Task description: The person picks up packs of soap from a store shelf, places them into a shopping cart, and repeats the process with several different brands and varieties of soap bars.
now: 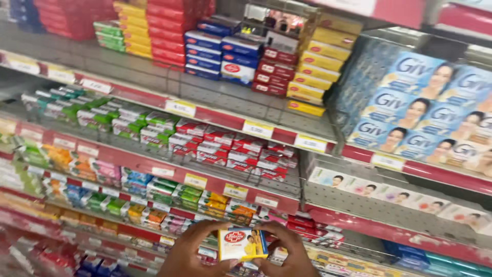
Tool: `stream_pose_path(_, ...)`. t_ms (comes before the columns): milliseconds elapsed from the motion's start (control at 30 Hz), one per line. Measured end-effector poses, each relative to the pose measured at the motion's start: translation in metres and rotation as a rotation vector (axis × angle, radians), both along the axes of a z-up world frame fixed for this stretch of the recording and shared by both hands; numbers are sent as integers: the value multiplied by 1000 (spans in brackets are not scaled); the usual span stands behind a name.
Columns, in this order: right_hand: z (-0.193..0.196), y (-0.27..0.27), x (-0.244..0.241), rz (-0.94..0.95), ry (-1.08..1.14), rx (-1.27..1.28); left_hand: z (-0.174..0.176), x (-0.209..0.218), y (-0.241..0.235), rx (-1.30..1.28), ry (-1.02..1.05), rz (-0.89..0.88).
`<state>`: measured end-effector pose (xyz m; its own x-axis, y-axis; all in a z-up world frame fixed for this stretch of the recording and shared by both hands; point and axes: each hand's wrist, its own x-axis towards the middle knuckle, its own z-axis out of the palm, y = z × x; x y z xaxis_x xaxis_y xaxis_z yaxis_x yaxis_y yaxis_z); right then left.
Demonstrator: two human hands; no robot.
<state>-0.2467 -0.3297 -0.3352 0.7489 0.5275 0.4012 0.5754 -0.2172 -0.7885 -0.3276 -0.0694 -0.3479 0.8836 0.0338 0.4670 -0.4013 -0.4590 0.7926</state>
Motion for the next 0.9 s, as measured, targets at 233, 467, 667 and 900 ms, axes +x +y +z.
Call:
stream_pose_path(233,136,-16,11,32,-407,205,162,32,-17,170,-267,-191)
stream_pose_path(467,296,-5,27,-180,-652,-232,289,94,-9,315,-530,-329)
stream_pose_path(667,359,24,77,-449,-481,-771,336,164,-10,409,-233,-328)
stream_pose_path(900,353,33,160,-500,-264,-893,333,249,-20,793,-130,-190)
